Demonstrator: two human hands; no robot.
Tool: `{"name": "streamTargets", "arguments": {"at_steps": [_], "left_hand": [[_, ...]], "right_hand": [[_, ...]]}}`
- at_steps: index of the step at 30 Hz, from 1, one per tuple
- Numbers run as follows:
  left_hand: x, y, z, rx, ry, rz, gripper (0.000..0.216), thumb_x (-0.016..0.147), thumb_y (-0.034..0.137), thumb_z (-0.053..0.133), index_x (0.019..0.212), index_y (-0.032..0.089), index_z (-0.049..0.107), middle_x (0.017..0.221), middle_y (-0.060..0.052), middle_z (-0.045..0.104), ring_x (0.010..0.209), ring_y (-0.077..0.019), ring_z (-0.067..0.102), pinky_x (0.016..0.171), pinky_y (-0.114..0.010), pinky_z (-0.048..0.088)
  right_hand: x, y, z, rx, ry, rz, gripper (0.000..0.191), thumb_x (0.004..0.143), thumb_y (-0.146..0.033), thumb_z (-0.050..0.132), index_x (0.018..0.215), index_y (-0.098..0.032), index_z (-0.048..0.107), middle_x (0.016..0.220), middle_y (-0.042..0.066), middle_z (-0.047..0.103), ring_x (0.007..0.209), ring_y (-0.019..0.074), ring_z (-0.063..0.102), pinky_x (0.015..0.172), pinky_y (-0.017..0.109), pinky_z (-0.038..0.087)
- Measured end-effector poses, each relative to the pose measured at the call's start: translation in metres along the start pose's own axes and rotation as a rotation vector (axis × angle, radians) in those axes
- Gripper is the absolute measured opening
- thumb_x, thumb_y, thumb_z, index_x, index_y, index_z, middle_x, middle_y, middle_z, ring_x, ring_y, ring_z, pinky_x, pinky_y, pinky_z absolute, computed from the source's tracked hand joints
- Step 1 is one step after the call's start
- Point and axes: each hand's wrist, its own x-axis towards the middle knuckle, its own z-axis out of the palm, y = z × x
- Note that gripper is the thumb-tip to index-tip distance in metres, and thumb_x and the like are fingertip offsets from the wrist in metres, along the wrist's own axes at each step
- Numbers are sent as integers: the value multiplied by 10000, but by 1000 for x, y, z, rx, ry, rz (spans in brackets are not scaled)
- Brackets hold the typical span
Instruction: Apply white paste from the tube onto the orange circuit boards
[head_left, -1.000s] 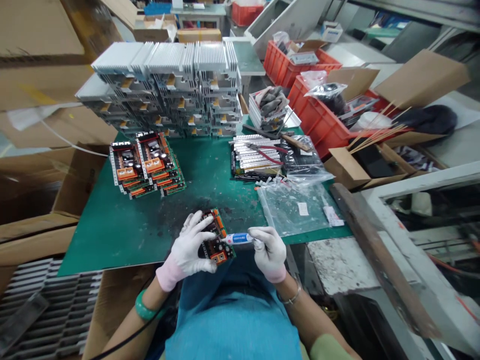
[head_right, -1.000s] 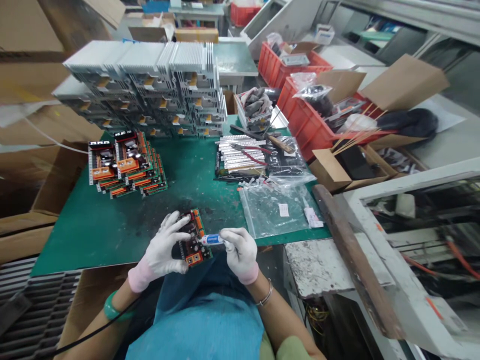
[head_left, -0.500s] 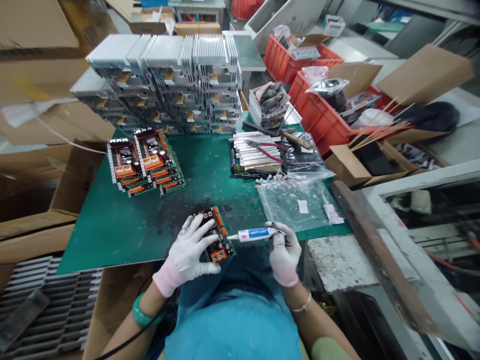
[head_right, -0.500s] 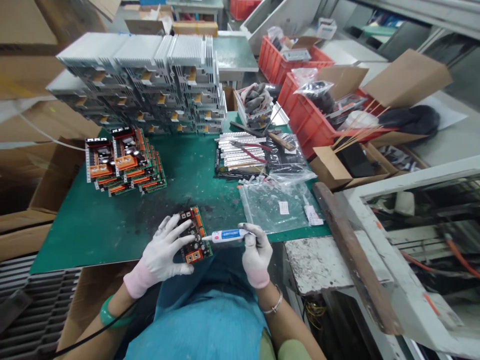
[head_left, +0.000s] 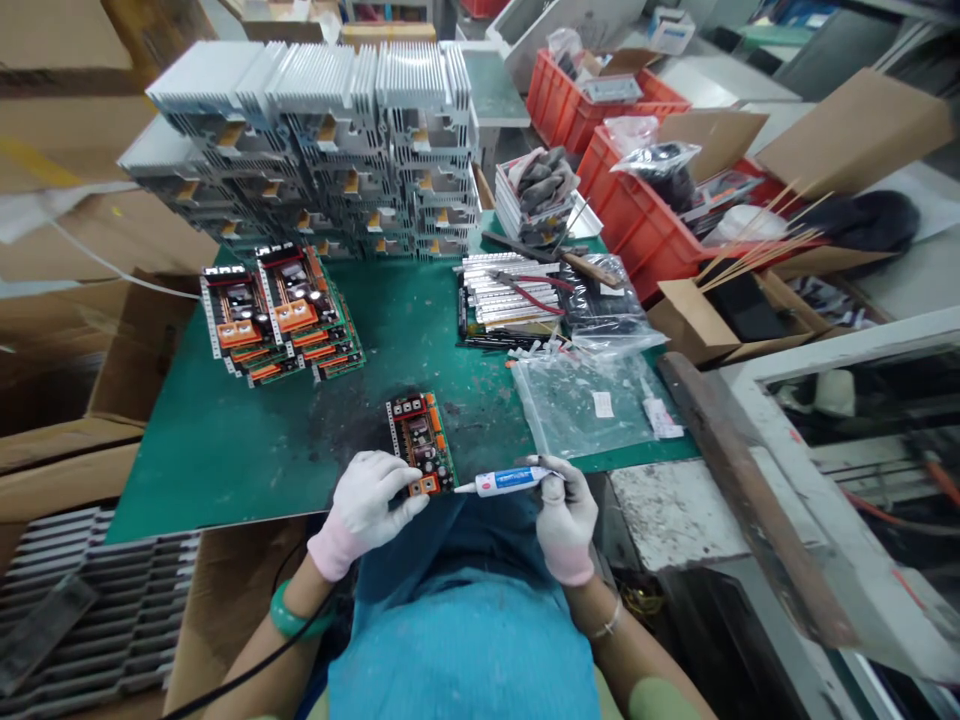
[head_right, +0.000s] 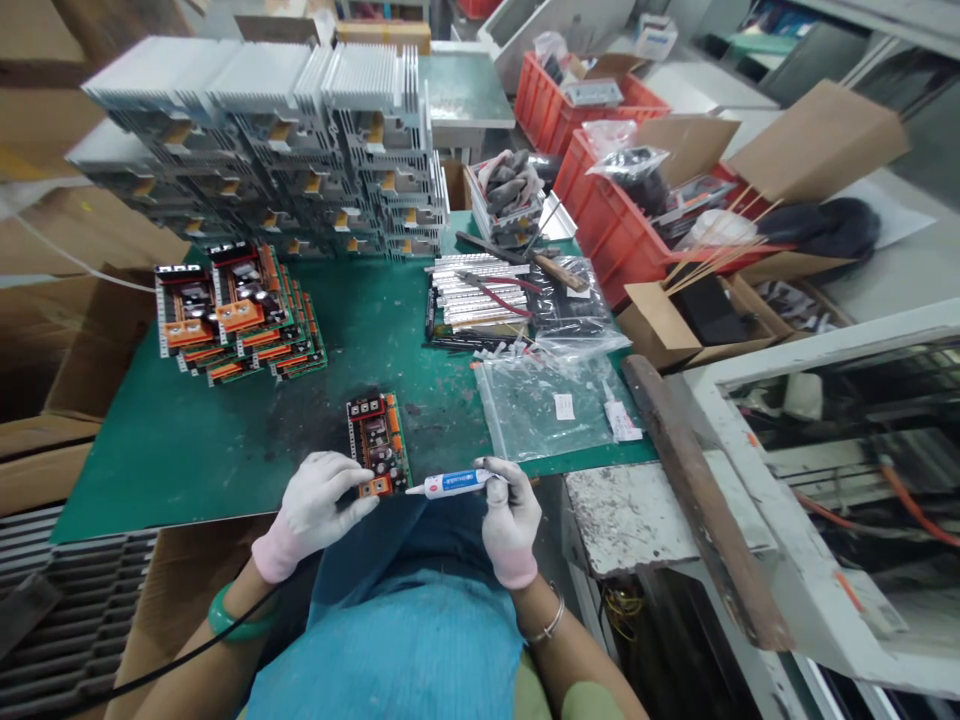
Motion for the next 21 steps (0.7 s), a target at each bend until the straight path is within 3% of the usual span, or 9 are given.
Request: {"name": "streamTargets", "arguments": {"at_steps": [8,12,14,17,19,21], "left_hand": [[-2,-1,2,-18,11,-21,239,915,410,527,902,186,609,817,-39,669,762,-171,616,729,-341,425],[-2,-2,2,-30,7,-29,243,911,415,530,902,188,615,821,-42,675,762,-170,618,735,-345,431],[-3,-2,2,-39,-1,-40,243,911,413,527,904,189,619,829,-45,677,770,-172,620,742,-345,434],[-4,-3,1,-54,-14,-62,234,912,404,522,903,192,621,841,-49,677,783,-173,621,757,-342,436],[-5,-2,1,-62,-14,-65,230,910,403,529,904,191,618,839,-48,673,783,-173,619,761,-341,435],[-5,-2,1,-66,-8,-60,229,908,404,534,905,189,612,832,-47,667,779,-175,615,757,-340,432]], "right_hand": [[6,-9,7,-134,-173,-350,182,924,-232,484,981,-252,655,903,43,693,848,187,673,689,317,549],[11,-12,8,-170,-279,-430,184,915,-228,502,1016,-265,651,925,44,692,840,186,672,676,314,547],[15,-12,11,-155,-285,-373,163,908,-261,517,980,-253,664,895,45,697,789,180,670,641,301,540],[20,-8,15,-74,-179,-115,189,901,-347,524,924,-226,667,858,47,705,719,175,660,586,283,519],[23,-5,15,-19,-84,31,219,883,-391,541,926,-211,657,866,54,715,748,187,665,620,297,522],[24,-3,14,-7,-18,75,236,864,-406,561,928,-197,651,872,64,720,794,199,669,674,317,523]]}}
